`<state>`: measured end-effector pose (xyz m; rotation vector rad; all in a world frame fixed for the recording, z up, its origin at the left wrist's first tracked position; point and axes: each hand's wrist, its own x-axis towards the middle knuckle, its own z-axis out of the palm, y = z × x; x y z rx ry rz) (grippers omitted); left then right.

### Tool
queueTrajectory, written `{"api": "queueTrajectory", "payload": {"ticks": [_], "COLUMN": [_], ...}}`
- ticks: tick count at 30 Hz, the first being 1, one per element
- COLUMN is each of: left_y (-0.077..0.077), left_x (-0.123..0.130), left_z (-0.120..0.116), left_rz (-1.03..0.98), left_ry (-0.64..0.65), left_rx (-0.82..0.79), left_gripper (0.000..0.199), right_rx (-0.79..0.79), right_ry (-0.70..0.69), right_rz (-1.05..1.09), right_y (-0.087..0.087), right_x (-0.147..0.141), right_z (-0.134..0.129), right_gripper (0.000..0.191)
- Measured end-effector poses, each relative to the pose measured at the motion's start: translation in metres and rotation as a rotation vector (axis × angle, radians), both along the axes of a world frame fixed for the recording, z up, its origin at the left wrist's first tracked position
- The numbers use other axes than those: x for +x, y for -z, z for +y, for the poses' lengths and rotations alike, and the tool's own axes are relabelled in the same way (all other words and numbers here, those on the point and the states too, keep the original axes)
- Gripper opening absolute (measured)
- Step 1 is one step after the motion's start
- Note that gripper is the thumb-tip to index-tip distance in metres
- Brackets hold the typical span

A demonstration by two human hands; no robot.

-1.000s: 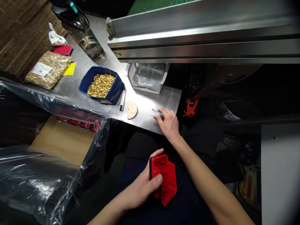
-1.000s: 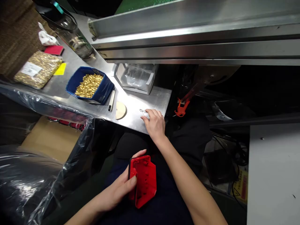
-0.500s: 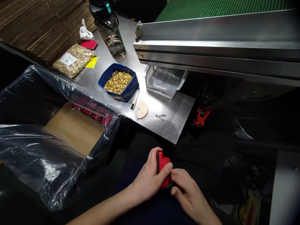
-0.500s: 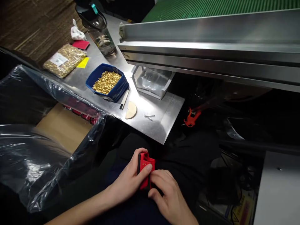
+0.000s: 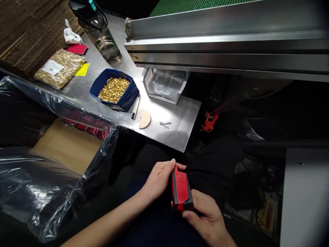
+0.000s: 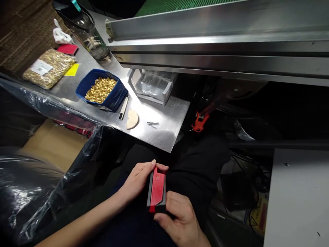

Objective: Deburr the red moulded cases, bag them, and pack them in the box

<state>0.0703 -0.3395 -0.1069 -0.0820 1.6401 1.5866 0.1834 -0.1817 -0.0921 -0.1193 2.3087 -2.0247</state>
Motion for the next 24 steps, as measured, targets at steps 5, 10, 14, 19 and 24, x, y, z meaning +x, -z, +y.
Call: {"api": "queueTrajectory", "payload": {"ticks": [5, 10, 14, 19, 24], "left_y": [0.003, -0.004, -0.006, -0.002, 0.005], "left_x": [0.003, 0.008, 0.015, 0.017, 0.016], "left_z": [0.001, -0.014, -0.019, -0.009, -0.012], "left_rz": [-0.072, 0.075, 0.075, 0.035, -0.019], "left_ry": [-0.037, 0.137, 0.193, 0.062, 0.075], "left_rx": [0.034, 0.186, 0.174, 0.105, 0.127], "left_gripper": [0.056, 0.059, 0.058, 0.038, 0.051], "right_rx": [-0.027, -0.021, -0.049, -0.037, -0.009], "right_ry": [0.036, 0.123, 0.147, 0.182, 0.225], "right_rz": [-0.091, -0.239, -0.306, -0.340, -0.428], "right_y": [0.001, 0.001, -0.001, 0.000, 0.004], "right_x": [0.002, 0.000, -0.006, -0.008, -0.007], "right_z": [0.002, 0.003, -0.001, -0.010, -0.014], "right_gripper": [0.022, 0.021, 0.023, 0.020, 0.029]}}
